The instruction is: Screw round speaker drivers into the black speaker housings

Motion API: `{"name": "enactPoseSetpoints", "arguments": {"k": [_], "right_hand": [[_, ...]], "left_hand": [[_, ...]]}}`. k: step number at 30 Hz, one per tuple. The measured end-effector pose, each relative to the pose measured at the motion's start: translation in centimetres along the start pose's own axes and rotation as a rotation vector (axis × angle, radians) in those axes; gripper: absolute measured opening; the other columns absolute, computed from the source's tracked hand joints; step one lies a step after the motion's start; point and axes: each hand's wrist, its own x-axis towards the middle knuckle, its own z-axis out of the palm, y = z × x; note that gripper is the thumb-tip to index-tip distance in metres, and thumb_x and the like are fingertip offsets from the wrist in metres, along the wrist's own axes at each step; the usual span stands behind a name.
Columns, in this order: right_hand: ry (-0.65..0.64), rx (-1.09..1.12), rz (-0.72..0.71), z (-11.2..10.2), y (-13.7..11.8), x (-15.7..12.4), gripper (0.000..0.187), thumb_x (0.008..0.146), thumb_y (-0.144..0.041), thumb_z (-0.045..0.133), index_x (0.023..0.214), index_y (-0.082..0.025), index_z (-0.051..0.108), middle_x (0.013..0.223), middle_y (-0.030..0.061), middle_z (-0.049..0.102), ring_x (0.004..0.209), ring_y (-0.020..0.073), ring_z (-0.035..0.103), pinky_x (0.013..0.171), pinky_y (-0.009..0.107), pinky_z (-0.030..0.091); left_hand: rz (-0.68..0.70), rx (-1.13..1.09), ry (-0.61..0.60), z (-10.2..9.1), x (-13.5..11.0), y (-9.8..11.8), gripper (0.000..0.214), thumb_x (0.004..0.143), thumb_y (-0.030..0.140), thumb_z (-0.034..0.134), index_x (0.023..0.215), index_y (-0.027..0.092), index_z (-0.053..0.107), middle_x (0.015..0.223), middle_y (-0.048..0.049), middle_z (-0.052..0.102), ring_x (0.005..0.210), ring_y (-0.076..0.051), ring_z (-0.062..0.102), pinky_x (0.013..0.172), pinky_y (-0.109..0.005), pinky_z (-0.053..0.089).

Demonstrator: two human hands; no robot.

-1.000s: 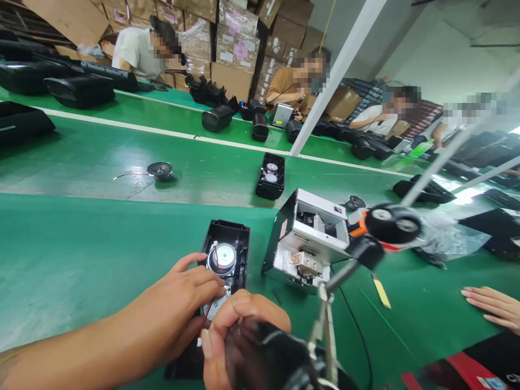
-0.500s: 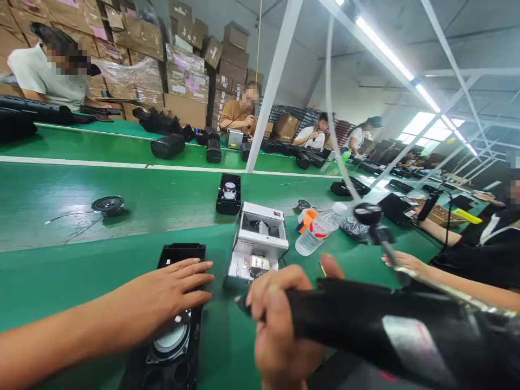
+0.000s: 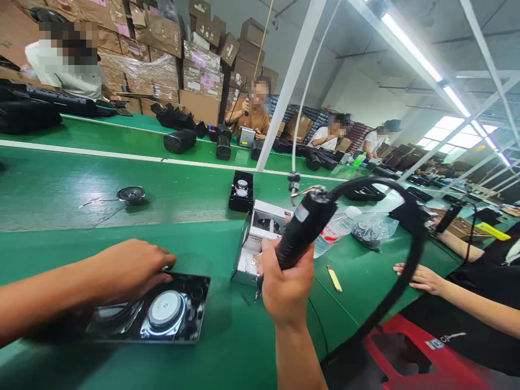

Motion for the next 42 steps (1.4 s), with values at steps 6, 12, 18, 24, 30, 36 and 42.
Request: {"name": "enactPoseSetpoints", "arguments": {"k": [6,12,18,24,30,36,42], "right_hand": [[-0.056,0.091,0.165,-0.3,-1.5,-3.2,0.052,0.096,-0.031,0.084,0.142,-0.029,0.057,0.072,-0.0106,0.060,0.046,0.0087,0.052,0.045,0.024,0.050],[-0.162,0.288,0.139,0.7,-5.1,-3.9,0.054,0.100,-0.019,0.073,0.146,-0.041,0.056,0.063,-0.0118,0.055,0.040,0.0097,0.048,0.043,0.023,0.050],[0.000,0.325,0.010,5.0,-4.5,-5.4,0.053,0.100,-0.013,0.067,0.146,-0.038,0.056,0.063,-0.0115,0.057,0.042,0.0104,0.047,0.045,0.025,0.049],[-0.070,0.283,0.065,6.9,-2.1,-5.6,0.048,0.099,-0.019,0.074,0.142,-0.034,0.057,0.063,-0.0119,0.059,0.044,0.0102,0.052,0.045,0.023,0.049],[-0.190,0.277,0.136,6.8,-1.1,-5.9,0.047,0.101,-0.019,0.073,0.143,-0.035,0.057,0.067,-0.0112,0.060,0.047,0.0087,0.053,0.046,0.021,0.051],[-0.271,0.134,0.079,6.2,0.4,-6.4,0.053,0.104,-0.020,0.070,0.151,-0.034,0.052,0.078,-0.0054,0.065,0.054,0.0135,0.058,0.047,0.029,0.049],[-0.284,0.108,0.066,5.8,1.4,-6.6,0.055,0.102,-0.019,0.070,0.152,-0.037,0.053,0.083,-0.0043,0.066,0.053,0.0140,0.057,0.048,0.032,0.049]], "left_hand": [[-0.274,-0.359,0.039,2.3,-7.1,-0.1,0.057,0.110,0.027,0.040,0.163,0.028,0.060,0.138,-0.0103,0.083,0.119,-0.036,0.082,0.100,-0.052,0.067],[-0.303,-0.590,0.087,5.9,-9.1,4.8,0.079,0.112,0.036,0.048,0.183,0.034,0.012,0.169,-0.0085,0.059,0.143,-0.033,0.071,0.112,-0.047,0.065],[-0.370,-0.697,0.049,7.9,-8.9,5.8,0.077,0.113,0.038,0.045,0.182,0.041,0.009,0.178,-0.0034,0.047,0.156,-0.033,0.057,0.122,-0.055,0.058],[-0.288,-0.740,0.137,8.1,-9.3,5.3,0.074,0.115,0.030,0.038,0.180,0.049,0.008,0.183,0.0023,0.038,0.160,-0.030,0.052,0.125,-0.051,0.055],[-0.271,-0.687,0.143,7.2,-9.0,5.4,0.085,0.111,0.024,0.048,0.181,0.046,0.007,0.181,0.0027,0.041,0.156,-0.031,0.057,0.122,-0.046,0.060],[-0.280,-0.663,0.147,7.3,-9.0,5.5,0.088,0.108,0.023,0.052,0.181,0.047,0.009,0.179,0.0025,0.045,0.155,-0.031,0.059,0.121,-0.045,0.061],[-0.293,-0.648,0.140,7.5,-9.2,5.5,0.082,0.111,0.028,0.048,0.181,0.047,0.009,0.181,0.0058,0.041,0.155,-0.031,0.059,0.121,-0.044,0.061]]}}
